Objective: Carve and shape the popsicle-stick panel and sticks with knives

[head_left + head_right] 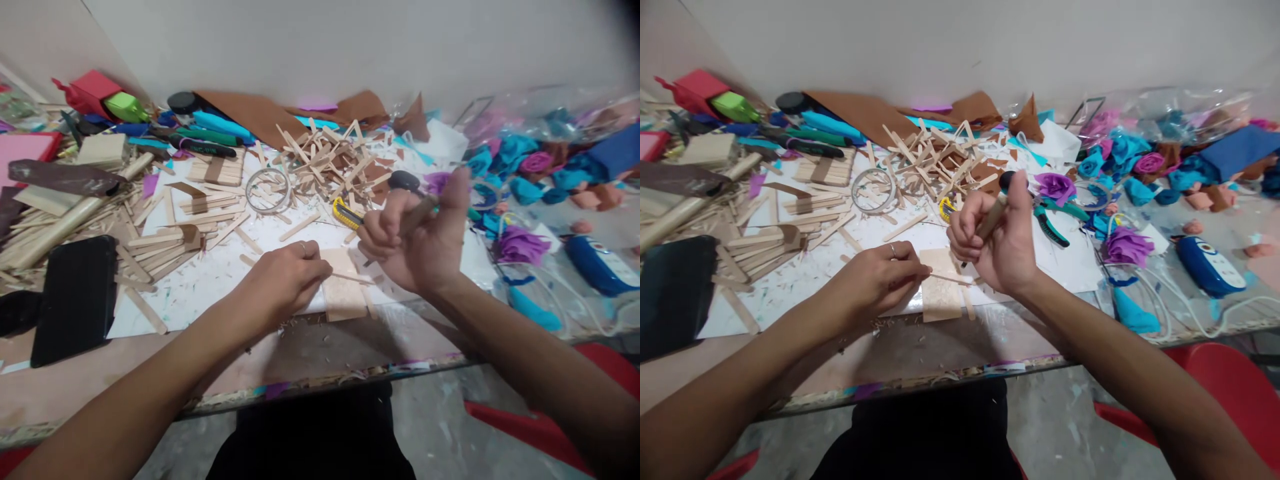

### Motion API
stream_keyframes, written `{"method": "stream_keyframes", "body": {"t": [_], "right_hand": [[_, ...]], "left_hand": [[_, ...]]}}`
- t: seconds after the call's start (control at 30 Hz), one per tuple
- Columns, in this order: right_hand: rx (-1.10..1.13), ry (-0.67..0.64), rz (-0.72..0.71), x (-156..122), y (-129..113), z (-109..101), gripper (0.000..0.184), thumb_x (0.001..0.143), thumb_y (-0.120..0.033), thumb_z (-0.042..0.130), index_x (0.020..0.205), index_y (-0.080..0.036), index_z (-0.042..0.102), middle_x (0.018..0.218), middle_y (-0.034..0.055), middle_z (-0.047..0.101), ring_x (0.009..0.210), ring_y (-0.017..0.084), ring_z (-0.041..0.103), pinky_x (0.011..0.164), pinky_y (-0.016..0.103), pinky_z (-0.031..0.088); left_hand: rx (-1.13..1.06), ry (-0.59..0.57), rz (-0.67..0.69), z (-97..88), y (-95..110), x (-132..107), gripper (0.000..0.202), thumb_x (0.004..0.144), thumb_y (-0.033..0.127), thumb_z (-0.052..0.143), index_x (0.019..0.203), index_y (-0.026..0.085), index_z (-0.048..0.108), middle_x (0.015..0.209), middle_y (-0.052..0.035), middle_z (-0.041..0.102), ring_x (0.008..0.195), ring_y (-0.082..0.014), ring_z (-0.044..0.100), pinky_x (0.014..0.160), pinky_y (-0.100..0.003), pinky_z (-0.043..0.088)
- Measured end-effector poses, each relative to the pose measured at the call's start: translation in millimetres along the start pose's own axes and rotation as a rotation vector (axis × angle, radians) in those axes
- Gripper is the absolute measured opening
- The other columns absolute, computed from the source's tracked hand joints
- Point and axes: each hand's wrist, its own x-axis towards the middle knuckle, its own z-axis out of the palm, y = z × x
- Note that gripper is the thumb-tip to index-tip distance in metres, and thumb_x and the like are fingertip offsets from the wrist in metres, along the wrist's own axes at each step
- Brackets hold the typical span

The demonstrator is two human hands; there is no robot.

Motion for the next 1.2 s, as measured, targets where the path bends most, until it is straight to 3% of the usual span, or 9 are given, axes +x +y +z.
{"method": "stream_keyframes", "body": {"t": [0.2,0.43,0.63,0.8,0.9,1.0,1.2], "right_hand": [[0.115,-0.086,0.110,17,9,11,0.073,0.095,-0.080,0.050,0.055,-0.020,0.036,0.044,-0.0086,0.020,0.035,0.006,0.011,0.034,0.019,0.011],[0.104,-0.091,-0.002,11,20,14,0.069,0.099,-0.072,0.054,0.056,-0.020,0.040,0.045,-0.0081,0.024,0.035,0.006,0.013,0.034,0.019,0.010],[0.063,-0.182,0.000,11,15,8,0.076,0.098,-0.079,0.047,0.052,-0.019,0.035,0.042,-0.0067,0.021,0.036,0.006,0.011,0.036,0.023,0.013],[0.064,-0.189,0.023,13,17,8,0.076,0.096,-0.081,0.047,0.050,-0.021,0.035,0.039,-0.0070,0.020,0.034,0.006,0.011,0.035,0.024,0.013],[0.054,-0.164,0.017,10,19,6,0.075,0.096,-0.081,0.046,0.051,-0.023,0.038,0.041,-0.0071,0.021,0.035,0.007,0.013,0.034,0.024,0.015],[0.085,-0.134,0.009,7,16,2,0.072,0.097,-0.080,0.044,0.054,-0.023,0.042,0.044,-0.0065,0.024,0.037,0.008,0.017,0.035,0.025,0.017],[0.093,-0.059,-0.008,8,13,-10,0.072,0.098,-0.078,0.048,0.055,-0.021,0.041,0.049,-0.0052,0.026,0.040,0.009,0.020,0.039,0.025,0.019]], "left_hand": [[-0.027,-0.001,-0.006,1.6,-1,2,0.028,0.104,0.022,0.050,0.097,0.018,0.077,0.092,-0.0059,0.063,0.082,-0.0168,0.064,0.075,-0.028,0.050],[-0.039,-0.018,-0.027,1.2,1,3,0.029,0.105,0.023,0.048,0.098,0.017,0.076,0.093,-0.0057,0.061,0.082,-0.0171,0.063,0.075,-0.031,0.048],[-0.061,-0.023,-0.026,1.6,1,2,0.030,0.106,0.022,0.050,0.119,0.021,0.076,0.100,-0.0065,0.065,0.085,-0.0171,0.064,0.076,-0.030,0.050],[0.010,0.047,-0.030,6.3,2,2,0.028,0.107,0.026,0.052,0.112,0.022,0.079,0.103,-0.0077,0.067,0.081,-0.0150,0.064,0.070,-0.027,0.047],[0.083,0.118,-0.077,8.8,2,2,0.029,0.108,0.028,0.052,0.119,0.022,0.077,0.107,-0.0089,0.067,0.075,-0.0134,0.062,0.063,-0.026,0.045],[0.121,0.223,-0.087,10.6,2,2,0.028,0.108,0.028,0.053,0.125,0.019,0.074,0.109,-0.0095,0.069,0.076,-0.0134,0.063,0.066,-0.026,0.048],[0.198,0.316,-0.016,10.7,9,1,0.018,0.105,0.021,0.058,0.099,0.016,0.075,0.094,-0.0076,0.074,0.082,-0.0168,0.068,0.069,-0.028,0.053]]}}
